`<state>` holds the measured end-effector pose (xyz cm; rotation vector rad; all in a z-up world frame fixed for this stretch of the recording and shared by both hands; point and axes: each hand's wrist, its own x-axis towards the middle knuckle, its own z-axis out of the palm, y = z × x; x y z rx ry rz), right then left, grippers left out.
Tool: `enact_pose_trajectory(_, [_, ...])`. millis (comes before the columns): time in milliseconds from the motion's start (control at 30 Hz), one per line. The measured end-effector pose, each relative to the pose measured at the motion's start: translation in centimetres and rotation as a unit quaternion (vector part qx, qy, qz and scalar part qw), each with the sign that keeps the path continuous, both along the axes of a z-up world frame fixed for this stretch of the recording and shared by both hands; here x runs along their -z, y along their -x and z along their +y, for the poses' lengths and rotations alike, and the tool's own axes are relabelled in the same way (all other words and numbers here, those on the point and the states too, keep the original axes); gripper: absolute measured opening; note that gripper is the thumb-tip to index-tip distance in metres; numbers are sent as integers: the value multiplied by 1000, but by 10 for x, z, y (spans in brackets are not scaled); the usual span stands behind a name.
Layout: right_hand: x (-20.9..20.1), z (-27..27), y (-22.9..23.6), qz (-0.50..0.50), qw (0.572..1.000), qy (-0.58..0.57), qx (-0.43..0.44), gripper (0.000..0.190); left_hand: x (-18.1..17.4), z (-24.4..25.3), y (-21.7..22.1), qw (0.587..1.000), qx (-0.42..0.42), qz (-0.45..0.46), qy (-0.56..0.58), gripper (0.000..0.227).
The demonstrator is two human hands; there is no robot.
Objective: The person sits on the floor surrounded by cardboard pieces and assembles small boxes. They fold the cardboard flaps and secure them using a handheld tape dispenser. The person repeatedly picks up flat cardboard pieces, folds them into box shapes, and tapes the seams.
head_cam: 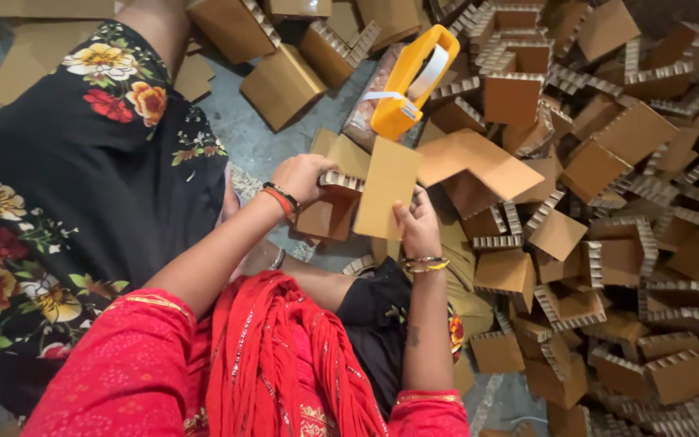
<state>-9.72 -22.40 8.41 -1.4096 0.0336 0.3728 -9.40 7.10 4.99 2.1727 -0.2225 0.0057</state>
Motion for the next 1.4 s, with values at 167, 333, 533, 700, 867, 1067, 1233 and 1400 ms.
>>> enact_pose_trajectory(167, [-46,38,10,-331,943,35,-15,17,-4,1,-2,1000,6,-4,-8,33])
enact_pose_trajectory(333, [-35,41,6,-399,868,292,-57,33,-6,1,-5,1000,5,-12,14,30])
enact_pose_trajectory(533, [1,10,0,-286,886,331,-151,31,-4,2,-4,1000,16,-4,-19,35])
enact_pose_trajectory(700, [25,13,5,-83,978,164,-95,16,-5,3,-4,1000,3,-2,0,34])
enact_pose_trajectory(867, [40,13,16,-66,980,185,-33,41,-6,0,-2,999,-23,26,-20,40])
enact_pose_trajectory(1067, [11,36,16,-19,963,253,-90,69,-3,0,-5,999,0,24,-21,30])
enact_pose_trajectory(1233, [-12,52,19,-36,936,320,-142,88,-4,2,-12,999,26,26,-33,25])
enact_pose_trajectory(1400, [-7,58,16,-74,944,306,-99,96,-6,3,-15,998,38,27,-37,26])
